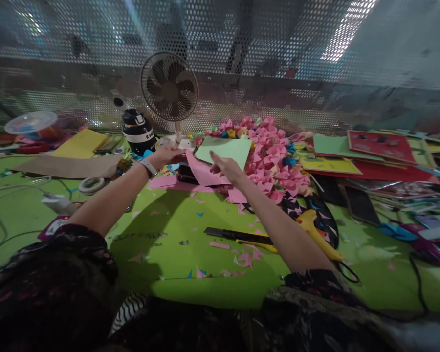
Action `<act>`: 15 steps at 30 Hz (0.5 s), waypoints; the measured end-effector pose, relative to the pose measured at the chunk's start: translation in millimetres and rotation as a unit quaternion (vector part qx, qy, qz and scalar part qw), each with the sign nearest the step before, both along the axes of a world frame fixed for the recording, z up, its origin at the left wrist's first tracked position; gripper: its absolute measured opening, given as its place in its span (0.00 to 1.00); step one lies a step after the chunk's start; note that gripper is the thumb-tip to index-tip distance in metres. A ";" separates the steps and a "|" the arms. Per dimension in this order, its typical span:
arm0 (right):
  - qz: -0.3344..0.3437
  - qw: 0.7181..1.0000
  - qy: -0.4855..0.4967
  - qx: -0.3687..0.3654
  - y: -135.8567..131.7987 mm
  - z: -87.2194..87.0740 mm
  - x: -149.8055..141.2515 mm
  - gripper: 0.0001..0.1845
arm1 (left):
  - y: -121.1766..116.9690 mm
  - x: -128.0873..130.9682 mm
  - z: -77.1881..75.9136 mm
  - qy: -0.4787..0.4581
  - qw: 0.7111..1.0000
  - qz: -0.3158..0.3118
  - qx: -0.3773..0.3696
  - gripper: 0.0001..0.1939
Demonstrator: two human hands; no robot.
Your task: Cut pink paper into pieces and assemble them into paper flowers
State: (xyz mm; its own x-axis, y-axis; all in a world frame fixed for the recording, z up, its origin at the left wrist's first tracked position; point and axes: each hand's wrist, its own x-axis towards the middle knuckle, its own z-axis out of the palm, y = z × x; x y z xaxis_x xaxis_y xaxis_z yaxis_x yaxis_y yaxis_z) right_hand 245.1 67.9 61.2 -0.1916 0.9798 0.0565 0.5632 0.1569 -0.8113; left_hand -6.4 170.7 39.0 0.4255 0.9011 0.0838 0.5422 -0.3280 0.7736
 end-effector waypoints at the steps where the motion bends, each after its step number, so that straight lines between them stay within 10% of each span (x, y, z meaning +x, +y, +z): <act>1: -0.013 0.999 -0.039 0.014 3.3 2.6 -5.9 0.41 | -3.0 2.9 1.2 -0.058 0.997 0.014 -0.043 0.14; 6: -0.024 0.980 -0.194 0.034 16.3 8.8 -36.5 0.33 | -11.4 15.7 7.6 -0.195 0.969 0.062 -0.138 0.11; 15: 0.017 0.982 -0.186 0.003 14.6 13.6 -37.8 0.23 | -20.4 26.4 20.8 -0.285 0.929 0.111 -0.210 0.12</act>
State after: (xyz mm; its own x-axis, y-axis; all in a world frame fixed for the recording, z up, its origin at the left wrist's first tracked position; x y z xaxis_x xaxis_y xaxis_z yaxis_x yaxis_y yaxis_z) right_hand 207.2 82.5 74.8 -0.2333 0.9722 -0.0182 0.8143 0.1851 -0.5501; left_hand 20.0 150.2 59.7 0.2202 0.9653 -0.1404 0.0236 0.1386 0.9901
